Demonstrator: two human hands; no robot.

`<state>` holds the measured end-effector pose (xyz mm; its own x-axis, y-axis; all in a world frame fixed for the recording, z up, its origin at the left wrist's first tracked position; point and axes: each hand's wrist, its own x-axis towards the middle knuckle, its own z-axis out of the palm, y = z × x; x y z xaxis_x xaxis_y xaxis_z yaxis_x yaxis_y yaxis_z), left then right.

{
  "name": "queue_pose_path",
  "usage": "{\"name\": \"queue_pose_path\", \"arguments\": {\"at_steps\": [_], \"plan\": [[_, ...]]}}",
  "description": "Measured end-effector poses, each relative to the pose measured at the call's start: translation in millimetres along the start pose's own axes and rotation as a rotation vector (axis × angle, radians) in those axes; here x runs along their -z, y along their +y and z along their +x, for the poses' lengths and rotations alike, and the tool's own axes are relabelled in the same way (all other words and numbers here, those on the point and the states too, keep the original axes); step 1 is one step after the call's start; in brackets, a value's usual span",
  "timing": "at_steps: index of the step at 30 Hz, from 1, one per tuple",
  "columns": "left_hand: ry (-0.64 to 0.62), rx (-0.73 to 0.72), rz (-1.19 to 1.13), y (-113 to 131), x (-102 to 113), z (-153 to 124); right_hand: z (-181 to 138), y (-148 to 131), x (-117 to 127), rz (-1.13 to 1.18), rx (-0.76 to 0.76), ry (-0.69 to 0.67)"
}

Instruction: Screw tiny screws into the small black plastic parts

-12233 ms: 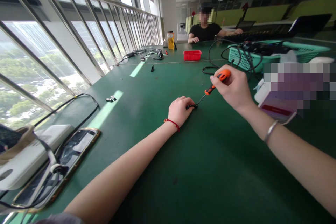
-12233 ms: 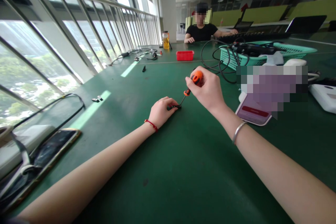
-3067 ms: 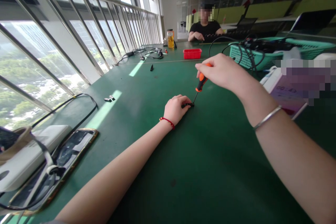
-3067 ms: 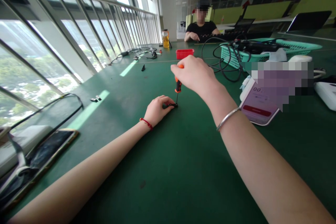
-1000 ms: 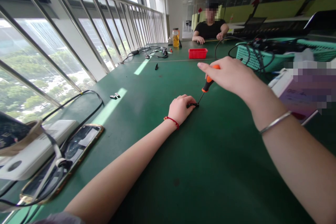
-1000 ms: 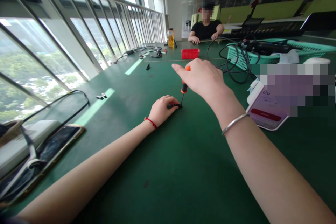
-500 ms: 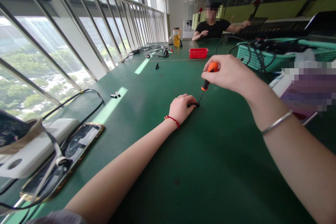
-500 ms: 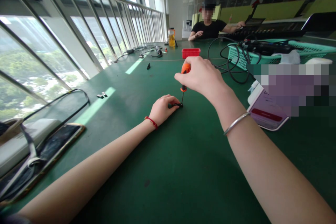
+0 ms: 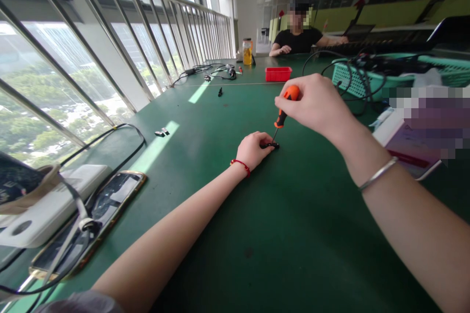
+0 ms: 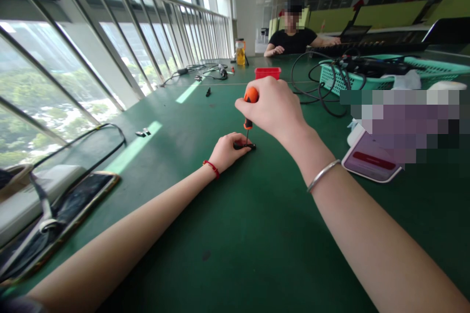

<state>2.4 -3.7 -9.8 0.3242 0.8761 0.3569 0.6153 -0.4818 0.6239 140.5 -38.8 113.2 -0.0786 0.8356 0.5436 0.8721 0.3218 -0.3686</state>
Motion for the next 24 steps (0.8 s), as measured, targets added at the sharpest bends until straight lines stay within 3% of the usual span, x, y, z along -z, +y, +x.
{"name": "queue_pose_path", "arguments": {"at_steps": [24], "plan": [[-0.002, -0.016, -0.017, -0.8, -0.1, 0.9, -0.8, -1.5, -2.2, -0.027, -0.011, -0.058]]}}
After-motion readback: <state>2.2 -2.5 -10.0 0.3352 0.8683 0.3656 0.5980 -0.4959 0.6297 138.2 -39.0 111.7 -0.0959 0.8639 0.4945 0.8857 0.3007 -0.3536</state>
